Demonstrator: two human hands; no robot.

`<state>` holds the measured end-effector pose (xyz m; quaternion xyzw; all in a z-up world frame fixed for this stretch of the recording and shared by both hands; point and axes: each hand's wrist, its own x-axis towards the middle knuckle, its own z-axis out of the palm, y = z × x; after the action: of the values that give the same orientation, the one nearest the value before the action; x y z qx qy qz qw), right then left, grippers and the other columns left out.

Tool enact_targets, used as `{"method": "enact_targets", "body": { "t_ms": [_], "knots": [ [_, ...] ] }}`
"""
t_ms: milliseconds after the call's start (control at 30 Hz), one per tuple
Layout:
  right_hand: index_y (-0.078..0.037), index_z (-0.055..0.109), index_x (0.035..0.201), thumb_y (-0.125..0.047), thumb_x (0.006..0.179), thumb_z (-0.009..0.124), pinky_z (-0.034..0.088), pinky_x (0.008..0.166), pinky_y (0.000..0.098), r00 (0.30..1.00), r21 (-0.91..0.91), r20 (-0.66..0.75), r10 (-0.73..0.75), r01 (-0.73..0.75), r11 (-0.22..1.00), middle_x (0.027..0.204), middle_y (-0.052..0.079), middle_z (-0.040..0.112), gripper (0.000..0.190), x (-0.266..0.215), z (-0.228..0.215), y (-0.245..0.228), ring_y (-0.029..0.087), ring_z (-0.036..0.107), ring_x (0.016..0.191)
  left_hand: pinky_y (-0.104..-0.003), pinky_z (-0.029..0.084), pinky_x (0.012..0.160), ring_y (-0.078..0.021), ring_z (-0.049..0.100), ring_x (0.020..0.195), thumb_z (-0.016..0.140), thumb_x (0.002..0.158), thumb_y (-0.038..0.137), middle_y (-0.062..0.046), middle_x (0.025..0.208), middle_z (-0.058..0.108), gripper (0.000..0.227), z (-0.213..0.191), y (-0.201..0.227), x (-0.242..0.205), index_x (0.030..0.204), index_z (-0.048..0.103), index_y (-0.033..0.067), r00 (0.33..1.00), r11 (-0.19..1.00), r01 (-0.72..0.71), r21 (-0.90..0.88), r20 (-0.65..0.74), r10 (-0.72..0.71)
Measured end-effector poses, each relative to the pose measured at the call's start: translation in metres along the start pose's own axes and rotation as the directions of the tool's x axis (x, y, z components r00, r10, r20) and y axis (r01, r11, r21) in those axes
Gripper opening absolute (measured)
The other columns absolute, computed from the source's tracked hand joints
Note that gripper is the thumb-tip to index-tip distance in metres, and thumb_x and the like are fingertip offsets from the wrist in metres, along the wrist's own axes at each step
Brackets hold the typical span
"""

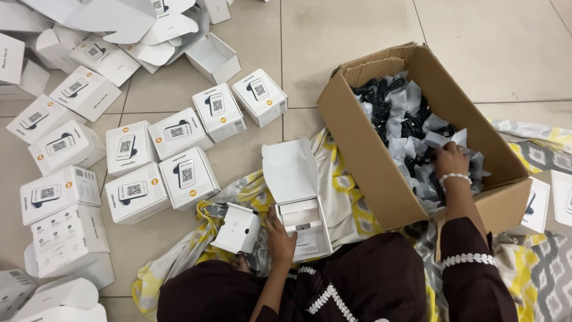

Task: The person packages small black electronic devices into individual white cardboard boxes.

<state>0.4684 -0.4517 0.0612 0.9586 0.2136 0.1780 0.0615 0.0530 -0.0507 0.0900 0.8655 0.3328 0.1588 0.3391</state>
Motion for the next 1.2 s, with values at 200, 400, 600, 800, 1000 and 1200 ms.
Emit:
{"method": "enact_targets", "body": {
  "t_ms": [200,400,600,800,1000,1200],
  "knots": [
    [-0.011,0.06,0.12,-0.032,0.093,0.072,0.049,0.092,0.0577,0.976,0.146,0.212,0.05,-0.082,0.986,0.114,0.014,0.073,0.037,-0.015,-0.058,-0.001,0.038,0.068,0.106,-0.049,0.059,0.083,-0.0442,0.063,0.111,0.09,0.069,0.013,-0.02,0.141,0.045,0.119,0.0,-0.007,-0.003,0.159,0.011,0.0164,0.99,0.995,0.1,0.028,0.093,-0.102],
    [-0.019,0.069,0.132,-0.022,0.083,0.076,0.057,0.085,0.0501,0.95,0.255,0.312,-0.024,-0.059,0.965,0.103,0.015,0.078,0.05,0.013,-0.099,0.018,0.04,0.073,0.097,-0.049,0.059,0.084,-0.0429,0.063,0.113,0.089,0.069,0.013,-0.018,0.142,0.045,0.117,-0.001,-0.005,-0.003,0.158,0.014,0.0172,0.988,0.994,0.094,0.056,0.119,-0.1],
    [-0.012,0.076,0.122,-0.009,0.091,0.076,0.055,0.082,0.0398,0.996,0.664,-0.062,0.058,-0.002,0.748,0.113,0.018,0.067,0.031,-0.006,-0.251,-0.052,0.032,0.067,0.096,-0.05,0.058,0.086,-0.0438,0.062,0.115,0.09,0.071,0.014,-0.019,0.143,0.045,0.113,0.002,-0.009,-0.004,0.157,0.017,0.0153,0.985,0.991,0.115,0.063,0.121,-0.122],
    [-0.011,0.077,0.1,-0.01,0.077,0.084,0.058,0.079,0.0315,0.938,0.947,0.161,-0.309,-0.059,0.315,0.095,0.002,0.077,0.024,-0.097,-0.209,-0.236,0.014,0.074,0.088,-0.048,0.059,0.084,-0.041,0.064,0.113,0.089,0.072,0.015,-0.02,0.146,0.043,0.112,0.001,-0.01,-0.005,0.158,0.017,0.0135,0.985,0.991,0.104,0.087,0.126,-0.115],
    [-0.01,0.078,0.086,-0.009,0.067,0.085,0.051,0.076,0.0384,0.98,0.866,0.04,-0.195,0.064,0.495,0.082,0.005,0.074,0.02,-0.131,-0.175,-0.369,0.027,0.065,0.08,-0.047,0.059,0.081,-0.04,0.062,0.115,0.09,0.07,0.015,-0.019,0.142,0.045,0.113,0.0,-0.009,-0.006,0.158,0.019,0.012,0.989,0.993,0.079,0.086,0.115,-0.089],
    [-0.011,0.073,0.078,-0.013,0.079,0.067,0.046,0.085,0.0402,0.882,0.565,-0.227,-0.414,0.465,0.681,0.087,0.007,0.068,0.006,-0.123,-0.157,-0.388,0.027,0.062,0.093,-0.048,0.058,0.082,-0.0416,0.061,0.115,0.091,0.068,0.013,-0.019,0.141,0.045,0.112,0.001,-0.009,-0.007,0.156,0.021,0.0101,0.997,0.997,0.036,0.066,0.066,-0.04]
  ]
}}
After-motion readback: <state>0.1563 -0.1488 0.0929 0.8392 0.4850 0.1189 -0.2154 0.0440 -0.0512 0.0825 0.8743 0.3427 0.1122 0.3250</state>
